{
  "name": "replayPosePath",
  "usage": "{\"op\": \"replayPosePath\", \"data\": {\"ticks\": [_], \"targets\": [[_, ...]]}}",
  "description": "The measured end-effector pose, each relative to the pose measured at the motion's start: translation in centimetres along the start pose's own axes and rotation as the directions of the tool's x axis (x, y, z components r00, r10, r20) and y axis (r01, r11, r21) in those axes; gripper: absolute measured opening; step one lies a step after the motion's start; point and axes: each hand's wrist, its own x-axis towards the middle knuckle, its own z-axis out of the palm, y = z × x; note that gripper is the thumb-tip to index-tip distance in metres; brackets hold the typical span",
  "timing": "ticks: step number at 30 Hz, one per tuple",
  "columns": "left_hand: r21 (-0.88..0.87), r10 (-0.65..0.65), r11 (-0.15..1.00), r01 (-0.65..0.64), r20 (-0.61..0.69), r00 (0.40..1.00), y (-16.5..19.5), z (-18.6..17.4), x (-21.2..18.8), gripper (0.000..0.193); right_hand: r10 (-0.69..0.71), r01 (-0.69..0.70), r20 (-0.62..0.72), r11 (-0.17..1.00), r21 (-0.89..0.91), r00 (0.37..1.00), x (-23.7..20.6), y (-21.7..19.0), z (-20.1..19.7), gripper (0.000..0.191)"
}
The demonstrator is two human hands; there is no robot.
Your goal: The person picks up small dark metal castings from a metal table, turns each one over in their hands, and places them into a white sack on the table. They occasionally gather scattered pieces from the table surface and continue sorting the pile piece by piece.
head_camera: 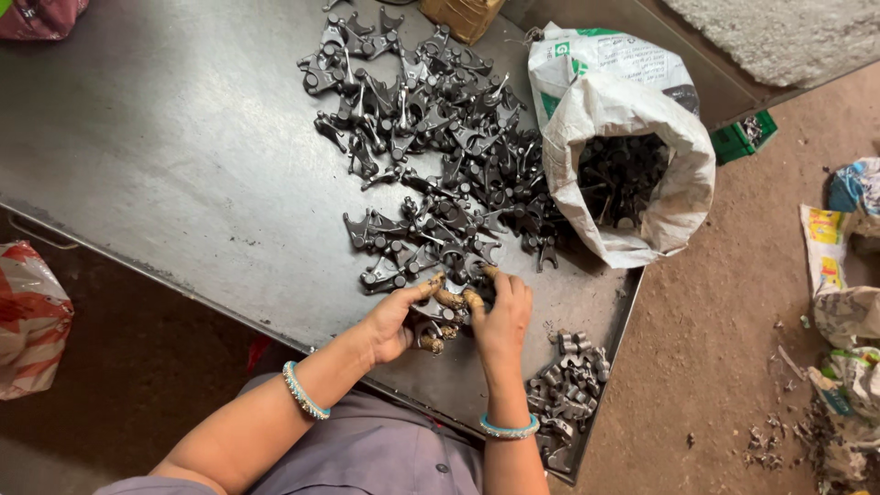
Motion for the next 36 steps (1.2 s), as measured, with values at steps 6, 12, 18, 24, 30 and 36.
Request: {"op": "replayPosePath", "data": {"ticks": [6,12,18,24,30,36], "targets": [[-0.050,0.072,0.996,-0.071,0.033,0.997,0.0,-1.9,-0.1,0.040,0.139,-0.137,0.024,0.901,0.411,0.990,0.4,3.4,-0.7,0.034],[-0.170,0.057,0.985,-0.036,0.118,0.991,-0.8,-2.9,1.1,0.043,0.112,-0.352,0.336,0.402,0.845,0.935,-1.7,2.4,-3.4,0.035],[-0.279,0.105,0.957,-0.079,0.079,0.991,-2.3,-3.2,2.0,0.041,-0.119,0.107,0.110,0.988,0.109,0.987,-3.3,-1.4,-2.2,0.045],[-0.239,0.131,0.964,-0.116,0.049,0.990,-2.2,-4.2,1.2,0.041,0.250,-0.352,0.249,0.664,0.660,0.936,-6.2,3.1,-0.8,0.020],[-0.178,0.097,0.981,-0.078,0.096,0.991,-2.0,-3.0,0.7,0.045,0.346,-0.521,0.607,-0.315,0.793,0.715,-8.0,10.1,-1.6,0.016],[-0.103,0.084,0.992,-0.079,0.043,0.996,-2.6,-0.4,2.2,0.052,0.371,-0.535,0.582,-0.231,0.813,0.724,-6.1,10.4,-3.7,0.017]]}}
